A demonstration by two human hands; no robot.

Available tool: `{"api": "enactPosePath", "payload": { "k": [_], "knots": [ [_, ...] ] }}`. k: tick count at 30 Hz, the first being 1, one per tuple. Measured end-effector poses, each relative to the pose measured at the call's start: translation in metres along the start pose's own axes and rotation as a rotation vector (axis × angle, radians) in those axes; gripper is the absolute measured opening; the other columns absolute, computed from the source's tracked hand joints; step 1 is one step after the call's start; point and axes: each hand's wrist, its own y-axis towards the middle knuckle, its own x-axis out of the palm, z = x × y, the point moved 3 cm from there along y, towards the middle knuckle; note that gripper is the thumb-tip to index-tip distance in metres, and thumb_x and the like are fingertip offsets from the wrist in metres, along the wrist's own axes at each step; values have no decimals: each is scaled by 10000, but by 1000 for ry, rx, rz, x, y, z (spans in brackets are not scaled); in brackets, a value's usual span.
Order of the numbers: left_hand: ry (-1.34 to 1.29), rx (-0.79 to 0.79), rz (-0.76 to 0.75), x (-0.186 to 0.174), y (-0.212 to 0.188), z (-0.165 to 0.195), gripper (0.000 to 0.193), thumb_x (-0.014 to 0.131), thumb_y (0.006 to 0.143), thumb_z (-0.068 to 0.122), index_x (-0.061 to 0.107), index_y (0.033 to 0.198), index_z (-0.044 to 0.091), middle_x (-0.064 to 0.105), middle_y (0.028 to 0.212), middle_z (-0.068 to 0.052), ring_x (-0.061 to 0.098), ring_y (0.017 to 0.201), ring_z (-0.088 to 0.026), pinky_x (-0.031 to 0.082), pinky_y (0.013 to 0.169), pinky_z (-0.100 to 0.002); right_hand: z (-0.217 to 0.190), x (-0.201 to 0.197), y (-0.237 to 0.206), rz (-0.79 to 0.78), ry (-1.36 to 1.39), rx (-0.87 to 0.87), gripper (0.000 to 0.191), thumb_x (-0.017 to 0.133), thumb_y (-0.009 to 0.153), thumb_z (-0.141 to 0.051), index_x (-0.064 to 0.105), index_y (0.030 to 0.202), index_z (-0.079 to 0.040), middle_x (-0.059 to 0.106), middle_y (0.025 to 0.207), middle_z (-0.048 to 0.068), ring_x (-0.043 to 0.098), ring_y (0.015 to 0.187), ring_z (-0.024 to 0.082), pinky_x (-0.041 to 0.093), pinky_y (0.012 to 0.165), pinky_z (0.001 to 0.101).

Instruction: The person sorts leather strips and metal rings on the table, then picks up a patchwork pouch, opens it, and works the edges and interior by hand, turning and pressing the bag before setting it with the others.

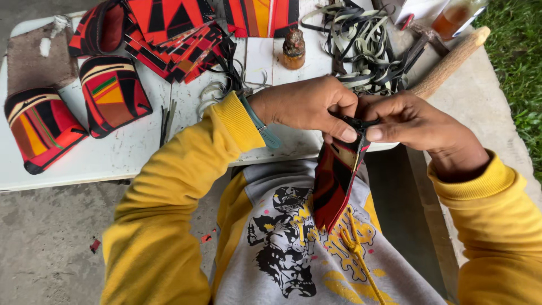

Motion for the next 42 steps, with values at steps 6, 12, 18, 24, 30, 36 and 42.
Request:
{"api": "enactPosePath", "payload": {
  "k": [6,12,18,24,30,36,42],
  "knots": [
    [461,-213,228,-1,5,6,266,767,791,170,630,682,-29,656,599,-92,719,571,-148,544,509,-297,17,6,-5,292,-322,103,375,781,989,-165,548,741,-8,495,746,11,421,728,72,329,618,288],
    [246,-276,182,-1,-8,7,198,701,877,196,651,836,9,714,721,-61,737,600,-135,580,520,-279,22,7,3,183,-147,57,286,717,959,-303,721,934,-18,616,897,-18,508,796,64,416,665,260],
    [-153,-28,-3,0,-6,-3,258,758,937,227,666,927,-14,723,848,-57,709,726,-113,600,646,-265,14,-7,-2,-47,-5,-56,374,599,990,-351,736,947,-5,664,1043,48,587,917,133,478,782,300],
    [9,-23,80,3,-10,-4,224,751,896,208,684,847,0,693,761,-16,667,669,-73,567,607,-243,14,-4,-11,-15,-120,-55,275,684,978,-226,737,1042,36,660,1015,58,612,967,161,478,851,319],
    [540,-90,343,5,-5,-4,368,798,733,203,548,597,-31,542,529,-125,536,503,-170,426,463,-363,-3,12,-5,80,-267,18,255,606,993,-202,708,1101,5,671,1019,18,616,964,130,493,845,297],
    [542,-142,445,9,-6,1,305,776,740,246,601,651,13,611,591,-120,622,503,-199,482,486,-327,-15,32,1,262,-634,-40,222,629,998,-204,677,1070,1,652,942,13,625,844,134,511,771,322],
    [114,-298,105,-8,-20,-9,300,780,779,300,726,871,20,734,740,-43,719,639,-148,573,556,-275,6,5,13,178,-331,167,240,635,979,-262,724,1072,-60,664,849,10,588,745,88,518,652,296]
  ]
}}
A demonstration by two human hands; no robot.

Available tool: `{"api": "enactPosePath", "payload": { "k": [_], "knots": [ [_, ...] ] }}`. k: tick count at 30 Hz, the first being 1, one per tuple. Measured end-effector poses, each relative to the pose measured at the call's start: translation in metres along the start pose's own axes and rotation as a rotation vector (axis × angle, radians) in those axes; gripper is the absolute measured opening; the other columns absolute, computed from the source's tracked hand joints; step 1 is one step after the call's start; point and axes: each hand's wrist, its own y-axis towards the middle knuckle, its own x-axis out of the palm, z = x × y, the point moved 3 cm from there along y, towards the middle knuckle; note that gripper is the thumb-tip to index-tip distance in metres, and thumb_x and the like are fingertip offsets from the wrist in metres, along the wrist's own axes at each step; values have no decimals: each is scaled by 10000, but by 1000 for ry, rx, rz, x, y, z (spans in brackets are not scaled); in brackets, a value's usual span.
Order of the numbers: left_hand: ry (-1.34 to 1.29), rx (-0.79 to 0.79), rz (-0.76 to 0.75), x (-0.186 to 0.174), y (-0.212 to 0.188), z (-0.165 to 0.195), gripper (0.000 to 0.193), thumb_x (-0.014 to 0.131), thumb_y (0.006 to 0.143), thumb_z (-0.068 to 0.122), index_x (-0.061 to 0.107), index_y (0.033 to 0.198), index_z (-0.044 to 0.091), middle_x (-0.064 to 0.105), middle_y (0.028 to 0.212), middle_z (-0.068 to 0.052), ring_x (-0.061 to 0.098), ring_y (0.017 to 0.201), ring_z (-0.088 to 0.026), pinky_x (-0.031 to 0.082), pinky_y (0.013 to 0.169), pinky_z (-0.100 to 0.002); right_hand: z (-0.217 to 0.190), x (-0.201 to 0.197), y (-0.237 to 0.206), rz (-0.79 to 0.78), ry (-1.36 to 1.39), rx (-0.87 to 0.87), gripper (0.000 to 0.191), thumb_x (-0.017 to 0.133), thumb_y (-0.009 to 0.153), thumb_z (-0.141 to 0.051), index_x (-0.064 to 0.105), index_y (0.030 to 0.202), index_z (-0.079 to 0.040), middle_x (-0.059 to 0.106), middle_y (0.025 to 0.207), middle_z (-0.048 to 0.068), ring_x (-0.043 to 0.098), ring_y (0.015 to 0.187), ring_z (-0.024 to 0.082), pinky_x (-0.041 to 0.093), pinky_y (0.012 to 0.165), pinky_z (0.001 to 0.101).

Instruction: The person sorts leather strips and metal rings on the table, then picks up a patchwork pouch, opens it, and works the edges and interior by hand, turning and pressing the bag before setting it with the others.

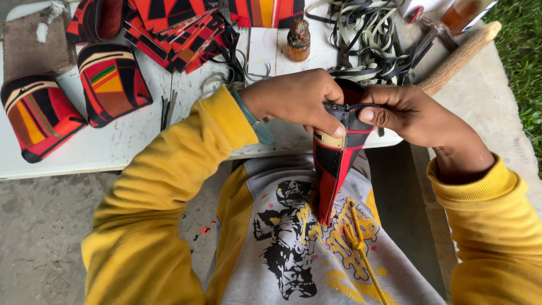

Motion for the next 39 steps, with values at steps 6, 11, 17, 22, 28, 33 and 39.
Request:
{"api": "enactPosePath", "payload": {
  "k": [6,11,17,22,28,33,39],
  "knots": [
    [564,-2,199,18,14,-8,356,808,685,268,722,866,-26,696,728,-180,679,654,-286,524,574,-379,-5,19,11,-1,-49,-148,241,663,987,-222,702,1116,-22,703,940,2,599,850,68,526,755,275],
    [362,143,325,1,-27,0,280,753,771,211,719,924,-21,669,733,-196,643,597,-232,512,596,-368,-29,0,-1,247,-61,-127,336,695,971,-120,622,1291,-53,676,1020,41,648,904,121,515,739,293],
    [-449,347,987,9,-98,-39,137,664,938,51,723,1044,-13,685,861,-3,577,717,-77,481,643,-281,16,-34,-48,750,547,-531,319,656,1152,-207,508,1417,-109,527,1423,49,630,1182,208,534,1048,372],
    [-708,685,1216,34,-54,-57,96,690,1066,35,707,1127,-36,711,946,-45,609,801,-73,505,700,-237,67,46,-38,645,808,-263,889,791,884,-414,286,1599,-261,513,1451,19,600,1311,242,528,1033,492],
    [-1242,521,939,120,27,-44,236,662,994,74,654,1229,64,703,1126,-39,690,992,-129,615,755,-343,51,84,15,312,1170,-391,822,781,962,-313,324,1624,-147,525,1460,81,556,1369,243,494,1146,402],
    [-1387,400,780,139,36,-62,204,669,1025,106,674,1226,72,688,1142,-31,665,1012,-136,607,752,-343,54,79,9,350,1309,-381,558,666,980,-80,467,1499,-29,656,1340,135,679,1152,242,558,982,361],
    [-1124,298,871,149,26,-64,303,704,986,206,642,1251,74,661,1196,-18,636,1098,-120,585,868,-366,68,79,15,554,1119,-215,422,581,922,84,579,1337,7,717,1159,98,722,963,161,599,871,289]
  ]
}}
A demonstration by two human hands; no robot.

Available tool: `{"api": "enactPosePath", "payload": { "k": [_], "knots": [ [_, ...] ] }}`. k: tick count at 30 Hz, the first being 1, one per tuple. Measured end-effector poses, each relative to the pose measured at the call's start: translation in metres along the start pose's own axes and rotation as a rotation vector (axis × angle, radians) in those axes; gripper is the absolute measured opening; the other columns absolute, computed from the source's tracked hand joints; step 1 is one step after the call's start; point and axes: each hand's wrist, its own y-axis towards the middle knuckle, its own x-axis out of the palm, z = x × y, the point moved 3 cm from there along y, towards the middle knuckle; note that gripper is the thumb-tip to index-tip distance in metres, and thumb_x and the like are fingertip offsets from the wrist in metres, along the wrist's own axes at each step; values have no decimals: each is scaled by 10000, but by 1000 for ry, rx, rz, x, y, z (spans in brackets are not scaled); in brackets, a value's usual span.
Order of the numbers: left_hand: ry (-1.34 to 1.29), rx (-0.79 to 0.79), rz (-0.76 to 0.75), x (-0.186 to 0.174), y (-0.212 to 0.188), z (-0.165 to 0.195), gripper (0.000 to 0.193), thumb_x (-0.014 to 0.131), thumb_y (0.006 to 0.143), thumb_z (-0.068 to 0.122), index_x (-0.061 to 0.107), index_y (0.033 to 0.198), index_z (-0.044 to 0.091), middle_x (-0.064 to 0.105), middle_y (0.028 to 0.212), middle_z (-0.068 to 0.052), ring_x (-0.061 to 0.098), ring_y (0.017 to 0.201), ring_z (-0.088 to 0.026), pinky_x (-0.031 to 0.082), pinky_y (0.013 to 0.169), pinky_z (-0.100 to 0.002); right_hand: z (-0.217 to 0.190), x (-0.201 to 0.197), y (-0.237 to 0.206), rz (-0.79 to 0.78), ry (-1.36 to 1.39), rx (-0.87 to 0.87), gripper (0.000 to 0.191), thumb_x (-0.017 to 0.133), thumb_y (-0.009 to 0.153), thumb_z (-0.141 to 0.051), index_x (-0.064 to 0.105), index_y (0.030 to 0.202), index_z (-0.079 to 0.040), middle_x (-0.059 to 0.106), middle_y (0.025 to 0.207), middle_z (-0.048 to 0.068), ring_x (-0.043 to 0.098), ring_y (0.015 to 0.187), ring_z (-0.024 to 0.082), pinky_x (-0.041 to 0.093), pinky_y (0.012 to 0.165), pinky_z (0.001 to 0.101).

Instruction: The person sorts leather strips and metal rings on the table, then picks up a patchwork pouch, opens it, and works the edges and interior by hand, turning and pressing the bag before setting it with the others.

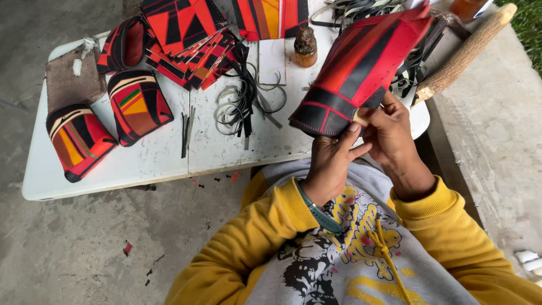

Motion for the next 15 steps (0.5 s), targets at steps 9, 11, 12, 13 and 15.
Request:
{"api": "enactPosePath", "payload": {
  "k": [9,11,12,13,15],
  "knots": [
    [1171,486,-94,-21,-49,86,615,720,995,383,527,1449,16,635,1345,-206,628,1283,-293,485,1075,-371,-7,-16,-14,-21,-150,79,447,540,881,69,558,1325,28,714,1226,127,741,1071,223,618,989,368],
    [1378,714,78,-22,-26,92,902,801,902,395,337,1545,-35,497,1463,-303,499,1379,-419,404,1144,-464,-4,-8,-19,-39,-188,78,535,545,875,76,541,1406,9,707,1229,132,724,1047,220,587,971,349],
    [1297,579,28,-24,-17,83,940,787,900,386,282,1574,-32,501,1436,-296,510,1343,-418,418,1129,-459,-3,-4,-20,-47,-205,77,580,548,872,79,532,1446,0,703,1231,135,715,1035,219,571,961,339],
    [1212,450,-28,-25,-4,73,980,772,897,376,228,1603,-31,504,1408,-290,521,1307,-417,431,1114,-454,-3,0,-21,-50,-268,55,568,553,872,66,534,1438,20,699,1229,124,709,1041,200,572,959,331],
    [1130,381,-102,-32,13,57,986,754,908,333,183,1625,-32,500,1390,-287,528,1280,-419,439,1104,-453,-5,5,-20,-59,-388,6,551,563,871,40,539,1421,60,690,1224,103,696,1054,164,574,955,314]
  ]
}}
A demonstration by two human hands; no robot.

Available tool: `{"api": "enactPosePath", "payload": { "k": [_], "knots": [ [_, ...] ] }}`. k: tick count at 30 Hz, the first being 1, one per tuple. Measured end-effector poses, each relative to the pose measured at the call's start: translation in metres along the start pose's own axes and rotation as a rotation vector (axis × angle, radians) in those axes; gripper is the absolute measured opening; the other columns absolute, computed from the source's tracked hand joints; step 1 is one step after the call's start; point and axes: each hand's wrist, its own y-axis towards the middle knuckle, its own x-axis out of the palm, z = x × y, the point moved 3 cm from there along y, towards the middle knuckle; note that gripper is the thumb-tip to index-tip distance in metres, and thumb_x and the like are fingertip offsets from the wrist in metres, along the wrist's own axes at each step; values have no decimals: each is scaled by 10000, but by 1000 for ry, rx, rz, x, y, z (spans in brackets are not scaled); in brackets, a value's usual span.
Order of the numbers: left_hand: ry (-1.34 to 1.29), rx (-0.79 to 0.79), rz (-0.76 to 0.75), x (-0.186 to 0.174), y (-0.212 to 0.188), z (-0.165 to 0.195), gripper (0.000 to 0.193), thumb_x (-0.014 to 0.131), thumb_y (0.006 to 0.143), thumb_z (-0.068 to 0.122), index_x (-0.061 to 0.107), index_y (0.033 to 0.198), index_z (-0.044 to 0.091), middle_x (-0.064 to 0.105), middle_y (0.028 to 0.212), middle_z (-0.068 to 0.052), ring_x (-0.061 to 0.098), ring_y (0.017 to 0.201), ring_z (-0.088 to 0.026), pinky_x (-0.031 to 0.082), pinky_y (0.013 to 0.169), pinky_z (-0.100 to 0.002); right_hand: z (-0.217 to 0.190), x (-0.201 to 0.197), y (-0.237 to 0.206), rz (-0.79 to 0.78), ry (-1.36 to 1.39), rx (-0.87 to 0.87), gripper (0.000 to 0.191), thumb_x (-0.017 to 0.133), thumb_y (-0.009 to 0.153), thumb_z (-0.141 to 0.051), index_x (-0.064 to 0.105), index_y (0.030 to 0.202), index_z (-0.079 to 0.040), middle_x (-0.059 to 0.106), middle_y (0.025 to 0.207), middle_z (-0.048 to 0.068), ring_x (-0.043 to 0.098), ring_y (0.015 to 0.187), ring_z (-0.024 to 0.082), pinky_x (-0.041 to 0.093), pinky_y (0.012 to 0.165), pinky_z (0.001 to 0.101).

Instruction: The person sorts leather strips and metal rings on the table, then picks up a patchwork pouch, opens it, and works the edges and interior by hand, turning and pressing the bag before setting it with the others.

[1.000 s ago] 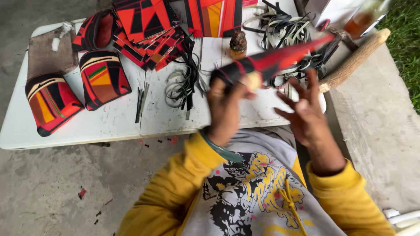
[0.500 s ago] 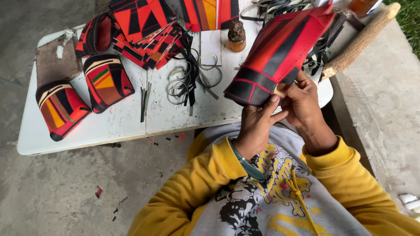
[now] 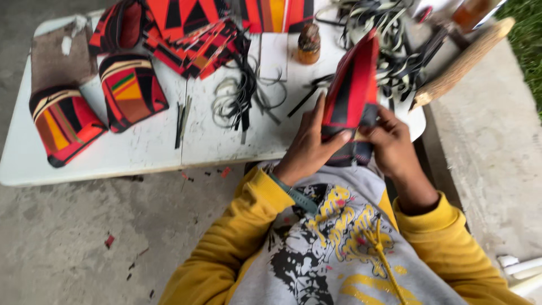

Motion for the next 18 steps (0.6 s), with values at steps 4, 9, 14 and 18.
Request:
{"api": "enactPosePath", "payload": {
  "k": [4,9,14,18],
  "knots": [
    [-79,50,-49,14,-16,-26,857,723,951,246,234,1602,-22,521,1355,-260,567,1243,-389,463,1082,-441,1,-6,-7,14,-323,112,384,562,1044,-158,597,1384,16,690,1087,27,596,922,70,493,783,237],
    [-52,127,-46,23,-23,-35,710,696,966,164,326,1553,15,544,1334,-225,598,1206,-379,498,1071,-433,14,-7,-5,75,-408,-24,189,658,1012,-114,675,1134,30,705,956,1,599,846,40,513,740,208],
    [49,155,-87,26,-14,-21,654,686,990,217,352,1518,26,526,1348,-245,587,1232,-419,510,1065,-448,29,-10,11,255,-445,-61,149,673,1042,-97,642,970,30,639,835,12,544,739,55,459,641,229],
    [61,87,-24,17,8,-18,880,729,934,359,245,1558,-28,499,1333,-297,562,1187,-456,499,978,-458,20,-13,10,131,-448,-164,145,680,1027,-132,663,1052,9,689,939,-5,580,830,31,505,726,211]
  ]
}}
